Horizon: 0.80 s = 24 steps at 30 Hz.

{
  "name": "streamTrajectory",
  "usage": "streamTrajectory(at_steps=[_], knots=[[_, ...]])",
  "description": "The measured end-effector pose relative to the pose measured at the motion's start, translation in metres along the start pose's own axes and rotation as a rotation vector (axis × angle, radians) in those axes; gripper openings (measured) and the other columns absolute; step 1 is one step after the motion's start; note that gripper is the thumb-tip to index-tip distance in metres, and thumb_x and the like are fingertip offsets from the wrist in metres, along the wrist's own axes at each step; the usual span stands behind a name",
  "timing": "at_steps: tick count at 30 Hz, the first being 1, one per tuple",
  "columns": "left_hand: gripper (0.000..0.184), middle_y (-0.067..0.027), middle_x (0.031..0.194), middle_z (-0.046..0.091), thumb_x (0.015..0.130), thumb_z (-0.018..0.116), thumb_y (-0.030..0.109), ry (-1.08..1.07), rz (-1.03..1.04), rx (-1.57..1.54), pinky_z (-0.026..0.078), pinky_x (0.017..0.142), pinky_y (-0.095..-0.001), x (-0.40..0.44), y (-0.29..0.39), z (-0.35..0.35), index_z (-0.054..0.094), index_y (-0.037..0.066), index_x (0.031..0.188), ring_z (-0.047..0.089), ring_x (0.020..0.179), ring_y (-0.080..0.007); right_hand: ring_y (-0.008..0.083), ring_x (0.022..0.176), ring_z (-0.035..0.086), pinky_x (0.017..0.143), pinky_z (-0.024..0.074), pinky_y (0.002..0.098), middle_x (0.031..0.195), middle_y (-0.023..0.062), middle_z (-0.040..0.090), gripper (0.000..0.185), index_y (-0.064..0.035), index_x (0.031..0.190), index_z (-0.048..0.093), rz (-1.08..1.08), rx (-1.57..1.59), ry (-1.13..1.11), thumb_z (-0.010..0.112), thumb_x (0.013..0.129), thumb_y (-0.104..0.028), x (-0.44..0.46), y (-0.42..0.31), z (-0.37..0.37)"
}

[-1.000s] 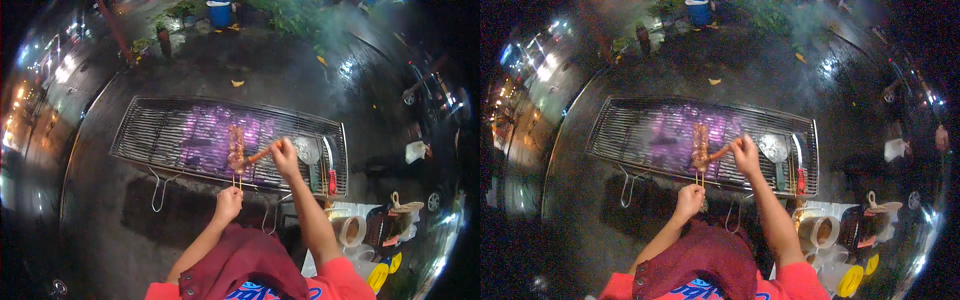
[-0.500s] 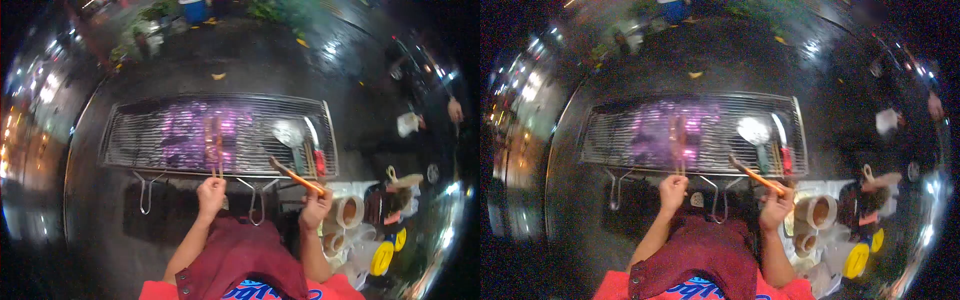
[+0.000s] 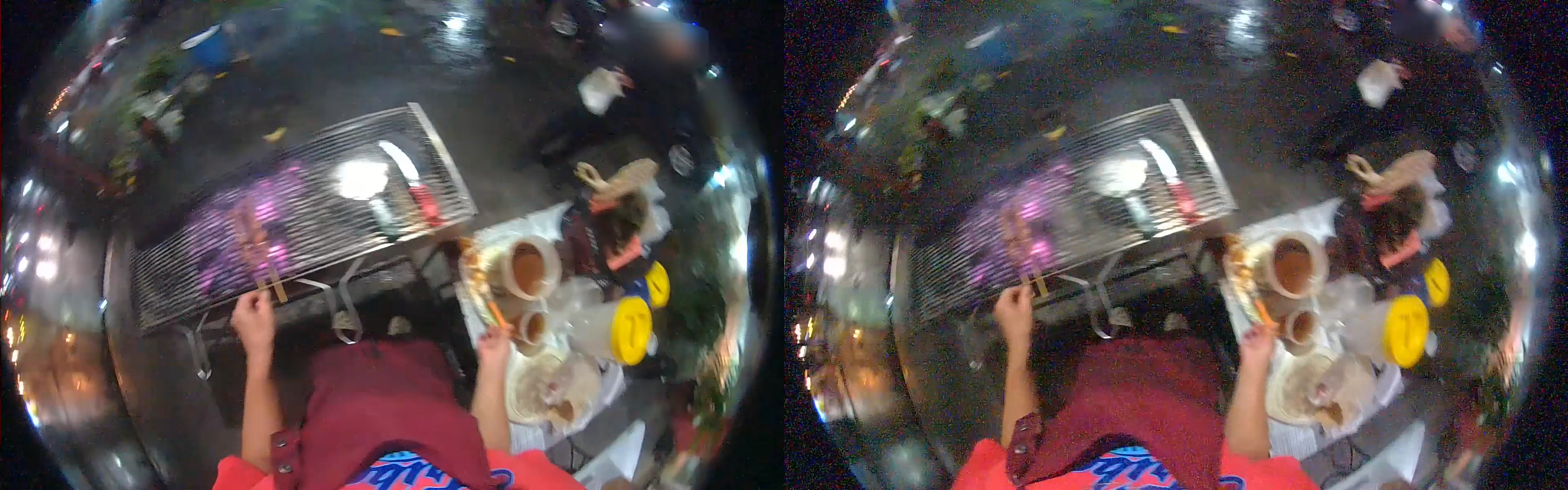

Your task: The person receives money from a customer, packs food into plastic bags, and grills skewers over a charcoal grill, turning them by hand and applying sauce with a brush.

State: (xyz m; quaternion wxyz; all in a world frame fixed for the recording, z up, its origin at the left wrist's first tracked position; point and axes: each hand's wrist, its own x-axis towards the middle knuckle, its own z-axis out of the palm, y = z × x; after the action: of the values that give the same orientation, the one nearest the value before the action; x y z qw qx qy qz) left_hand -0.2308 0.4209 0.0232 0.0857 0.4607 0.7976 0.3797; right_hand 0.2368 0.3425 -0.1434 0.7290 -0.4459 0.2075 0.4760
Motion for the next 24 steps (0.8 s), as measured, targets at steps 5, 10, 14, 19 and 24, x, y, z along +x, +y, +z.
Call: streamTrajectory(at_steps=[5,10,14,19,24], knots=[[0.027,-0.0120,0.063,0.061,0.070,0.069,0.024,-0.123,-0.118,-0.036,0.046,0.058,-0.0313,0.005,-0.010,-0.006,0.064,-0.001,0.078,0.059,0.058,-0.0182,0.0092,0.045,0.041,0.041,0.0338,0.0209,0.070,0.0013,0.055,0.013,-0.0071,0.084,0.054,0.059,-0.573,-0.061,0.057,0.085,-0.020,-0.058,0.006,-0.006],[0.024,-0.0144,0.067,0.063,0.072,0.069,0.021,-0.266,-0.306,-0.191,0.048,0.060,-0.0324,0.008,-0.031,0.013,0.064,-0.001,0.079,0.062,0.062,-0.0210,0.0086,0.055,0.051,0.048,0.0415,0.0228,0.073,0.0010,0.059,0.015,-0.0023,0.093,0.059,-0.091,-1.300,-0.824,0.059,0.082,-0.011,-0.165,0.062,0.111],[0.017,-0.0040,0.063,0.058,0.082,0.061,0.014,-0.374,-0.466,-0.614,0.038,0.039,-0.0194,0.007,-0.033,-0.002,0.062,-0.003,0.085,0.050,0.046,-0.0066,0.0305,0.073,0.062,0.066,0.0479,0.0374,0.084,0.0164,0.063,0.019,0.0001,0.084,0.060,-0.508,-1.637,-1.291,0.058,0.081,-0.019,-0.231,0.165,0.210],[0.019,-0.0043,0.067,0.060,0.084,0.060,0.017,-0.466,-0.476,-0.714,0.039,0.040,-0.0196,0.007,-0.046,-0.010,0.062,-0.001,0.089,0.050,0.045,-0.0068,0.0389,0.076,0.059,0.065,0.0469,0.0467,0.081,0.0201,0.059,0.024,0.0012,0.082,0.055,-0.850,-2.047,-1.158,0.057,0.081,-0.023,-0.252,0.254,0.236],[0.022,-0.0037,0.070,0.061,0.085,0.059,0.020,-0.552,-0.444,-0.789,0.039,0.041,-0.0197,0.013,-0.057,-0.014,0.062,0.000,0.091,0.050,0.046,-0.0065,0.0394,0.075,0.058,0.066,0.0463,0.0474,0.078,0.0204,0.058,0.022,0.0006,0.081,0.054,-0.903,-2.057,-1.008,0.056,0.082,-0.022,-0.250,0.290,0.232]])
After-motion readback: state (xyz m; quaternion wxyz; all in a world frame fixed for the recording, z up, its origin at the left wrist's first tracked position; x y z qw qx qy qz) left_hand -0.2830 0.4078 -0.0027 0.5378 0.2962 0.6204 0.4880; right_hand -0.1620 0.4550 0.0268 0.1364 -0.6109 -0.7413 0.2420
